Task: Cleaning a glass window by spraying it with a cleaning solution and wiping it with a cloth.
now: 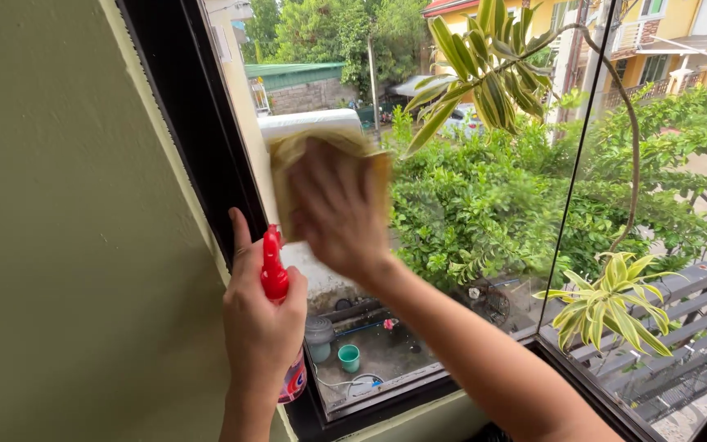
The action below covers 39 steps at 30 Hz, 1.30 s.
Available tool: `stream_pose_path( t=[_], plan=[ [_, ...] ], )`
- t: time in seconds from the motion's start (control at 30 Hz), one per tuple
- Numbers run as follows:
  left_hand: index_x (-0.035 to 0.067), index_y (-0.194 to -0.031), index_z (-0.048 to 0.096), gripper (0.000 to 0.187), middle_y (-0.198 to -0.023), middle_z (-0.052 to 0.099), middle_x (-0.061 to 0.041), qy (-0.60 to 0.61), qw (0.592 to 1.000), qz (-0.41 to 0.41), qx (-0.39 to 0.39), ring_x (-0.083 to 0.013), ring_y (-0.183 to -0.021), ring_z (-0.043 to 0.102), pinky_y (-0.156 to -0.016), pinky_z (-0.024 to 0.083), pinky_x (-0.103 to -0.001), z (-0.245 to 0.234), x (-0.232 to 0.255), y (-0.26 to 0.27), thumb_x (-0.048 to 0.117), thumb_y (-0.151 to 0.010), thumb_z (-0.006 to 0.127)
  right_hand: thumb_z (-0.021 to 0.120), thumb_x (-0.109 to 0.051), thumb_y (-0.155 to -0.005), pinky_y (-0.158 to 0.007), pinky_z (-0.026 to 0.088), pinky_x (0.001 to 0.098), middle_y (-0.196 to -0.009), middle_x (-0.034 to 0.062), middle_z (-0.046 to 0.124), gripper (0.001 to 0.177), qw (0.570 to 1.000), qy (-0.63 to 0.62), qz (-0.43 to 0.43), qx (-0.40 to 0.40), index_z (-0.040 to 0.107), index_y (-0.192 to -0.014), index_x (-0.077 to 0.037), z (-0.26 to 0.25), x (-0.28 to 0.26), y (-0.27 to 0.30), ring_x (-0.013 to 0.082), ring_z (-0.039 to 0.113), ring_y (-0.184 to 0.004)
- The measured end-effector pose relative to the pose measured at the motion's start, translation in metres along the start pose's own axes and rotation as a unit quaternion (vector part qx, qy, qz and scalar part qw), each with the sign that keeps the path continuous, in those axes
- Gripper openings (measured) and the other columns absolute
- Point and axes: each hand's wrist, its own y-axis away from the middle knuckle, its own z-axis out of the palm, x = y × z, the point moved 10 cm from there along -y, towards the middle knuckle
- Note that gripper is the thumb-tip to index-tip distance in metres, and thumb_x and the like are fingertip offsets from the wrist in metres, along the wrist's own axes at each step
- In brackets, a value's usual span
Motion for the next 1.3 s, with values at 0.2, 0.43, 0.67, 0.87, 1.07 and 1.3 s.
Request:
stream_pose_path(
  t=[0.2,0.43,0.67,0.87,1.07,1.3],
  plan=[
    [0.002,-0.124,0.065,0.039,-0.159,0.044,-0.024,-0.013,1.000,-0.004,0.019,-0.0403,-0.126,0.063,-0.094,0.055,-0.042,-0.001,0.007,0.020,0.008,-0.086,0.066,0.067,-0.043,-0.100,-0.126,0.020,0.0661,-0.170,0.0071,0.034,0.069,0.992,-0.019,-0.119,0.044,0.044,-0.161,-0.021,0.003,-0.017,0.026,0.0339,0.027,-0.159],
    [0.003,-0.120,0.065,0.037,-0.161,0.042,-0.022,-0.048,0.998,-0.050,0.004,-0.0391,-0.123,0.063,-0.086,0.057,-0.041,0.004,-0.010,0.033,0.008,-0.083,0.065,0.070,-0.027,-0.075,-0.120,0.018,0.0706,-0.160,0.0230,0.036,0.081,1.000,-0.008,-0.012,-0.013,0.043,-0.150,-0.011,-0.026,0.117,0.055,0.0457,0.027,-0.151],
    [0.003,-0.124,0.064,0.042,-0.163,0.039,-0.020,-0.050,0.996,-0.069,-0.028,-0.0346,-0.122,0.065,-0.088,0.057,-0.040,0.008,-0.016,0.030,0.008,-0.083,0.064,0.040,-0.029,-0.106,-0.129,0.021,0.0646,-0.164,0.0264,0.031,0.060,0.989,0.051,0.132,0.037,0.031,-0.160,-0.005,-0.057,0.282,0.140,0.0446,0.022,-0.159],
    [-0.001,-0.127,0.063,0.045,-0.164,0.036,-0.022,-0.026,0.997,-0.060,-0.027,-0.0328,-0.122,0.066,-0.093,0.056,-0.038,0.014,-0.017,0.031,0.007,-0.084,0.063,0.042,-0.042,-0.101,-0.126,0.015,0.0690,-0.159,0.0219,0.038,0.061,0.974,0.170,0.143,0.041,0.039,-0.152,-0.009,-0.035,0.274,0.137,0.0374,0.029,-0.155],
    [-0.003,-0.123,0.063,0.040,-0.165,0.035,-0.023,-0.010,0.997,-0.068,-0.028,-0.0312,-0.120,0.068,-0.093,0.057,-0.037,0.013,-0.020,0.032,0.006,-0.084,0.063,0.056,-0.030,-0.081,-0.119,-0.004,0.0777,-0.165,0.0195,0.034,0.079,0.993,0.054,0.094,0.050,0.043,-0.155,-0.004,0.000,0.145,0.106,0.0406,0.021,-0.158],
    [0.000,-0.146,0.046,0.062,-0.153,0.050,-0.021,0.015,0.997,-0.067,-0.037,-0.0279,-0.110,0.072,-0.090,0.058,-0.035,0.010,-0.016,0.032,0.005,-0.086,0.063,0.071,-0.033,-0.075,-0.114,0.013,0.0773,-0.167,0.0153,0.030,0.084,0.993,-0.075,0.057,-0.076,0.044,-0.152,-0.015,0.060,-0.009,0.085,0.0388,0.024,-0.155]
  ],
)
